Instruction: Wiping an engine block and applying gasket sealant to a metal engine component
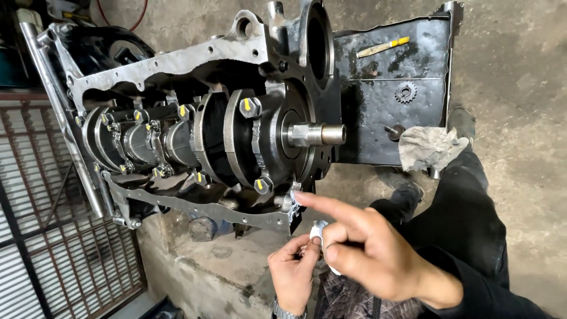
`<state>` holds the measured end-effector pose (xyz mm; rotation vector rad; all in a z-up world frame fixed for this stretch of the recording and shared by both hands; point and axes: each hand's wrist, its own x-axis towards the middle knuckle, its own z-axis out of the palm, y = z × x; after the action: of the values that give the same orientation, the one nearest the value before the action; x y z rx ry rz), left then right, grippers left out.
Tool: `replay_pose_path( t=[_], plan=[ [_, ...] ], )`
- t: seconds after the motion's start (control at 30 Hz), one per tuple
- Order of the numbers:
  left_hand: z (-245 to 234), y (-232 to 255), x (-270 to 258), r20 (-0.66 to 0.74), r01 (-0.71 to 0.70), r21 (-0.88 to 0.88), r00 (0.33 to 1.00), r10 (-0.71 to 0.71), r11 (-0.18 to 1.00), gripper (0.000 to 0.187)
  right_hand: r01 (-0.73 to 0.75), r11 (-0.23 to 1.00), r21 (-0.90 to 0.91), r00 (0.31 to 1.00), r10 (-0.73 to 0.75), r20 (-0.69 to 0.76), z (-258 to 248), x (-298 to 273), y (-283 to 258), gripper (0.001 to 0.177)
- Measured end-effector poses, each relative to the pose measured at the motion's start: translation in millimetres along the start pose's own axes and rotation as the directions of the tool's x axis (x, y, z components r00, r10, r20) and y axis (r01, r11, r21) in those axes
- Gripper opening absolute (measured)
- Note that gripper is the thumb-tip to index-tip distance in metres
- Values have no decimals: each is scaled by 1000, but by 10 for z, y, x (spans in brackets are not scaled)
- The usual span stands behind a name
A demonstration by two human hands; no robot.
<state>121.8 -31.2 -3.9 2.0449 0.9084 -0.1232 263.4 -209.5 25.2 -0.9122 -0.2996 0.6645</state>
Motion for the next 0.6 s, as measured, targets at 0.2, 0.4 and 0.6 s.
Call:
replay_pose_path(
  t=[0.2,0.4,0.6],
  plan=[
    [4,11,-12,4,-8,-22,1000,9,1000,8,203,767,-609,947,-311,-76,-76,81,-42,40],
    [-18,43,-24,-3,-9,7,1000,9,1000,9,238,713,-660,941,-339,-27,-85,94,-42,44],
    [23,46,-24,9,-1,13,1000,1,1000,9,548,260,-795,787,-482,385,-412,266,-88,37]
  ],
)
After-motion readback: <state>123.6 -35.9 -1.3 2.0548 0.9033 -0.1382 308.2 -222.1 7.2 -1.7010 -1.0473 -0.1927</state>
